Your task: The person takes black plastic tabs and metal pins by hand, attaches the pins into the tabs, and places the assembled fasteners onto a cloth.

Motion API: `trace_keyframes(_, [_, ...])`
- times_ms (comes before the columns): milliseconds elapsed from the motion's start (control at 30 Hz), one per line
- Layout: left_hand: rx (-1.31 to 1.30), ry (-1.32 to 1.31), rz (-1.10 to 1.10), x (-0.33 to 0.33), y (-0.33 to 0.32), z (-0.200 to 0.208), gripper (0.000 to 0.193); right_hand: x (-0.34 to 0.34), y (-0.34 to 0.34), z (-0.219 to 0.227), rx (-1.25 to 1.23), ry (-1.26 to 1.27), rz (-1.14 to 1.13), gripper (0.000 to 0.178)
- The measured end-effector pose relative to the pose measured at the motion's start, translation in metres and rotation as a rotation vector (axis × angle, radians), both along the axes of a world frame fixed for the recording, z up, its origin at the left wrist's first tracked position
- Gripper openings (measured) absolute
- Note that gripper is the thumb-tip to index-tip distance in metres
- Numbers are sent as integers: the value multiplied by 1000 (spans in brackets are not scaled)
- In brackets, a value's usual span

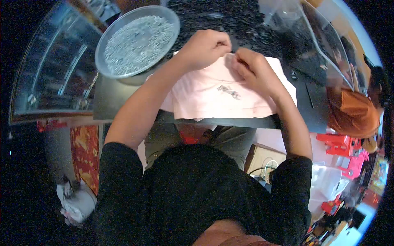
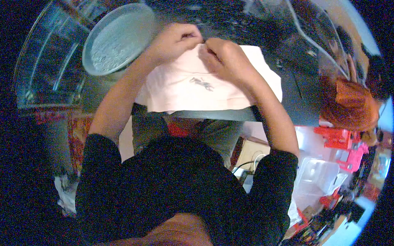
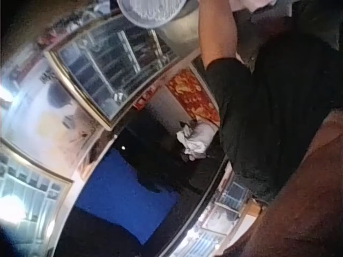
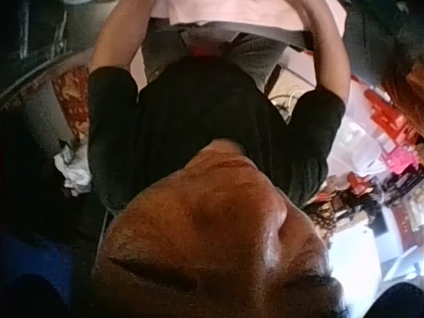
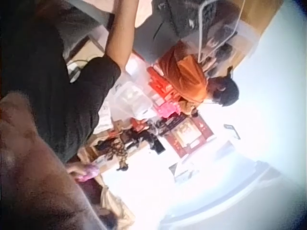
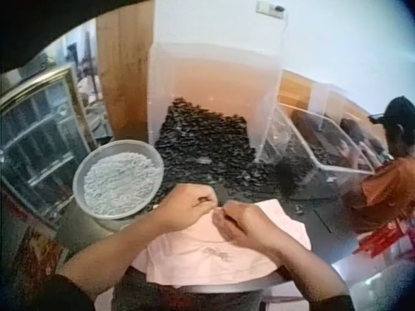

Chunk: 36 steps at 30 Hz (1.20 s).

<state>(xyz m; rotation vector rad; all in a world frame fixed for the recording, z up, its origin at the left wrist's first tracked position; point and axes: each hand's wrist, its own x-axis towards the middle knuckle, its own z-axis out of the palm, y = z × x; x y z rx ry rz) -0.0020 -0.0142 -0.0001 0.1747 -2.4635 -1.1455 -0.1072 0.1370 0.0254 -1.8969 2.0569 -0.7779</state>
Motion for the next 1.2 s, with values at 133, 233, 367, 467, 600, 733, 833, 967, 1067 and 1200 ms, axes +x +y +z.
trace_keyframes(133, [251, -20, -53, 4, 4, -5, 13, -15, -8, -11, -163, -40, -54, 9])
trace_keyframes(233, [300, -81, -49, 8, 5, 7, 10, -14, -16, -8, -203, 75, -22, 9])
trace_keyframes(367, [511, -100, -10, 9, 6, 15, 7, -15, -22, -8, -226, 20, -53, 9])
trace_keyframes(467, [673, -118, -29, 15, -2, 16, 9, -15, -31, -9, -208, -252, -53, 9])
trace_keyframes(600, [623, -84, -56, 7, -5, 8, 16, -49, -28, 0, -227, -374, -301, 10])
trace_keyframes(733, [223, 81, 54, 3, -1, 2, 23, -87, -26, 0, -230, -200, -397, 12])
trace_keyframes(833, [121, -37, 59, 6, 3, 8, 25, -90, -34, -8, -214, 52, -344, 13])
trace_keyframes(967, [113, -24, 24, 4, 7, 1, 24, -70, -48, -12, 10, 322, -308, 19])
trace_keyframes(1067, [138, -66, 21, 10, 5, -1, 13, -50, -57, -16, 141, 418, -364, 18])
trace_keyframes(1200, [85, -126, 6, 9, 14, 13, 13, -50, -56, -18, 140, 402, -410, 14])
